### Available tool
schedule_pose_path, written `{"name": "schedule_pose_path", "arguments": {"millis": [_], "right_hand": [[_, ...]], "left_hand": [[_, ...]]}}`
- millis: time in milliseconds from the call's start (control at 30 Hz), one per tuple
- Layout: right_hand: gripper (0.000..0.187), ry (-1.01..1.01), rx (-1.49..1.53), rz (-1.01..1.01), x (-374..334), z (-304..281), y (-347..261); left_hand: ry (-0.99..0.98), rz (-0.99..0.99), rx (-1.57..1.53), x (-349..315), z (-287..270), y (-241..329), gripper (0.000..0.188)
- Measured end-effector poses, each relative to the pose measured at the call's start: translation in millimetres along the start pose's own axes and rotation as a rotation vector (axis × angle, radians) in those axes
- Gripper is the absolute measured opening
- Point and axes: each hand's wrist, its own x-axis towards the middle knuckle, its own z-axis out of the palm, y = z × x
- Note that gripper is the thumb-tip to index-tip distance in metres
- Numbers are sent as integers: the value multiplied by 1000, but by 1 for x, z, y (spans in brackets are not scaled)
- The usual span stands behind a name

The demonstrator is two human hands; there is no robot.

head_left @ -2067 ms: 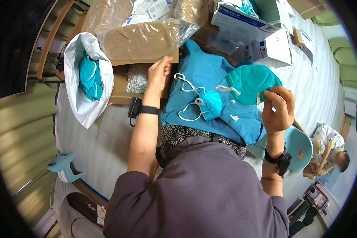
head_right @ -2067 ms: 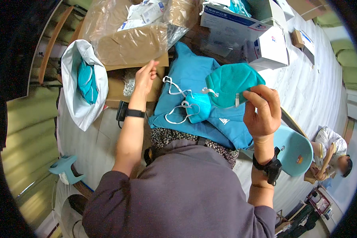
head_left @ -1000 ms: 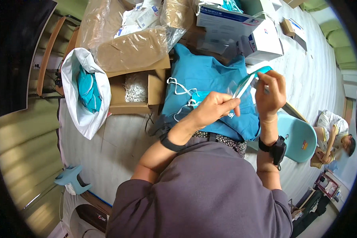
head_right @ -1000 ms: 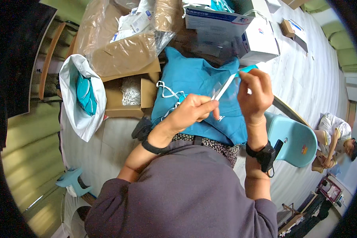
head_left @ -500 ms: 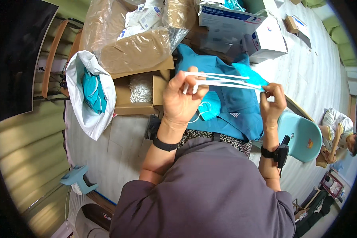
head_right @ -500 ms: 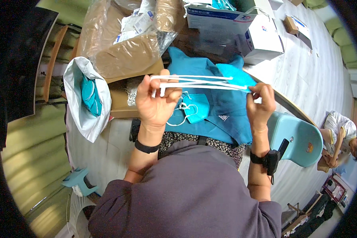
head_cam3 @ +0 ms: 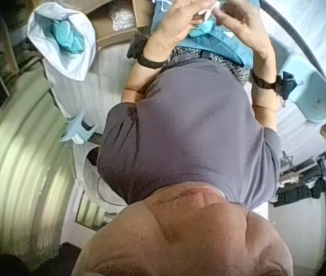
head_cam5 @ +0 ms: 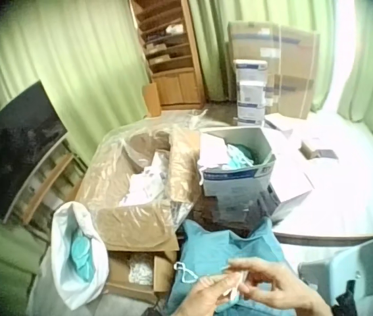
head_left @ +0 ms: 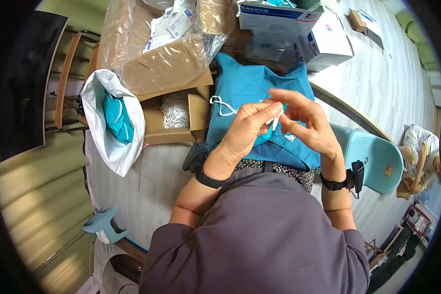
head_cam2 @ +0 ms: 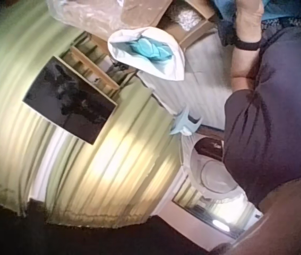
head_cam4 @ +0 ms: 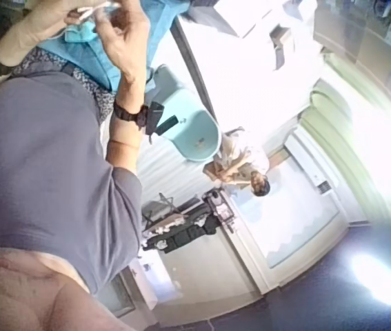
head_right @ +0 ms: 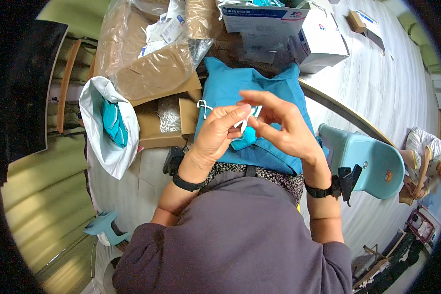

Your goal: Sorting and folding green medical masks.

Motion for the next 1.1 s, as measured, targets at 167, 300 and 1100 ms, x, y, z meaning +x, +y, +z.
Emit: {"name": "schedule_pose_path", "arguments": {"millis": [167,300,1100], "right_hand": [[14,35,-364,-164,3,-6,8],[10,43,-54,-16,-7,-12,22],[7,355,627,171,-58,-57,-11]], "left_hand": [[-134,-77,126,-6,3,1,37],[-221,-48,137,-7,-3,-2,35],[-417,-306,224,-68,-9,4,33]]}}
